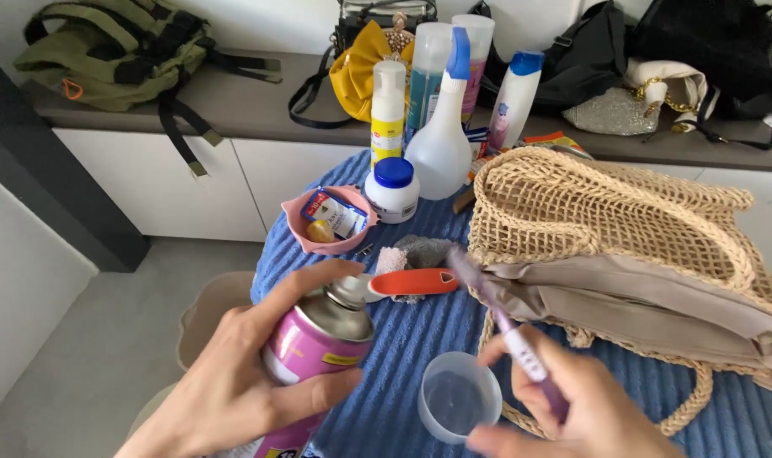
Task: The person scrubs the interior lining of a woven handbag with a toothbrush. They apply foam from a pink aerosol can onto the toothbrush and continue scrubbing the fabric lining and zipper area. The person repeatedly applies foam and scrubs different sections of the bag's interior.
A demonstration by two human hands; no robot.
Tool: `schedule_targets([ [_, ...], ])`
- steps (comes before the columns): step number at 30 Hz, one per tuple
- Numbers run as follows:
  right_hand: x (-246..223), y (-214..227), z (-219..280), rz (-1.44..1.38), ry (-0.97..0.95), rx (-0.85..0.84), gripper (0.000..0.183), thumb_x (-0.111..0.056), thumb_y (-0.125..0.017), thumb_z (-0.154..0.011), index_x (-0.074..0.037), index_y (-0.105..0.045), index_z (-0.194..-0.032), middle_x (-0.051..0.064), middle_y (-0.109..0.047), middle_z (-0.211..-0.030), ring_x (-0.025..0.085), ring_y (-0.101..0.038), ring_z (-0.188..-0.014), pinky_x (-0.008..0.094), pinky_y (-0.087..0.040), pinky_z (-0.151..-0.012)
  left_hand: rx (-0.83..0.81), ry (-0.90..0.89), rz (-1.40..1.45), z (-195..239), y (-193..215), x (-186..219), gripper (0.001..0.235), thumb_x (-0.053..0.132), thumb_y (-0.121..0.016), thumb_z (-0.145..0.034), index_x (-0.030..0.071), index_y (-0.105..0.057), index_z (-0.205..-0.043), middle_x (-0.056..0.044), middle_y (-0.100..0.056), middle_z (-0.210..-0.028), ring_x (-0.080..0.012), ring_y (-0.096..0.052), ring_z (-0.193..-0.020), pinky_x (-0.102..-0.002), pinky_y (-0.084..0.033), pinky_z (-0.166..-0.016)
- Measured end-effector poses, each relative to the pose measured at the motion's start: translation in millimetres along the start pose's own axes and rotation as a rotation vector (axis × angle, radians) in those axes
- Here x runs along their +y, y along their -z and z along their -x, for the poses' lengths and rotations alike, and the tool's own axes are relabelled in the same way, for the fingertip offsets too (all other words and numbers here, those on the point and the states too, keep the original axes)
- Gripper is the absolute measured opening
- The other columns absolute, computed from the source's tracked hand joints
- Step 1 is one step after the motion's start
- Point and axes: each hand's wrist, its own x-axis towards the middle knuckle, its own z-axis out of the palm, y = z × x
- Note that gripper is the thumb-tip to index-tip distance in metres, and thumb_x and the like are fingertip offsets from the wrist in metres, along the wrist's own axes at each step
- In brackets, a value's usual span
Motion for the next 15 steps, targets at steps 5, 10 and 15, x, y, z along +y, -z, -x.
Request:
schedule_targets([
  [5, 34.2, -20.3, -20.7, 0.505, 0.363, 0.104, 0.026, -0.046, -0.097, -0.069, -0.03, -0.084, -0.086, -0.013, -0.08, -0.067, 0.006, -0.054, -0.047, 0.024, -0.05, -0.047, 0.054, -0.008, -0.049, 2.1, -0.2, 0.0, 0.073, 0.048, -0.085, -0.067, 0.037, -0.065, -0.136, 0.009, -0.093, -0.089, -0.0088, -0.077, -0.06, -0.023, -0.065, -0.062],
  [10, 0.7, -30.4, -51.2, 0.466, 0.532, 0.181, 0.023, -0.031, -0.092, -0.078, -0.019, -0.077, -0.09, -0.004, -0.055, -0.057, 0.008, -0.044, -0.048, 0.029, -0.038, -0.047, 0.093, -0.176, -0.286, -5.6, -9.0, -8.2, 0.072, 0.041, -0.084, -0.069, 0.04, -0.063, -0.138, 0.005, -0.085, -0.094, -0.0158, -0.076, -0.063, -0.03, -0.062, -0.064],
  [15, -16.9, -15.6, -27.0, 0.147, 0.434, 0.125, 0.054, -0.018, -0.072, -0.09, -0.016, -0.061, -0.143, -0.003, -0.054, -0.065, 0.009, -0.051, -0.052, 0.026, -0.042, -0.051, 0.101, -0.098, -0.549, -6.4, -11.8, -12.6, 0.078, 0.052, -0.081, -0.07, 0.052, -0.053, -0.143, 0.005, -0.071, -0.091, -0.0298, -0.072, -0.061, -0.045, -0.061, -0.056],
])
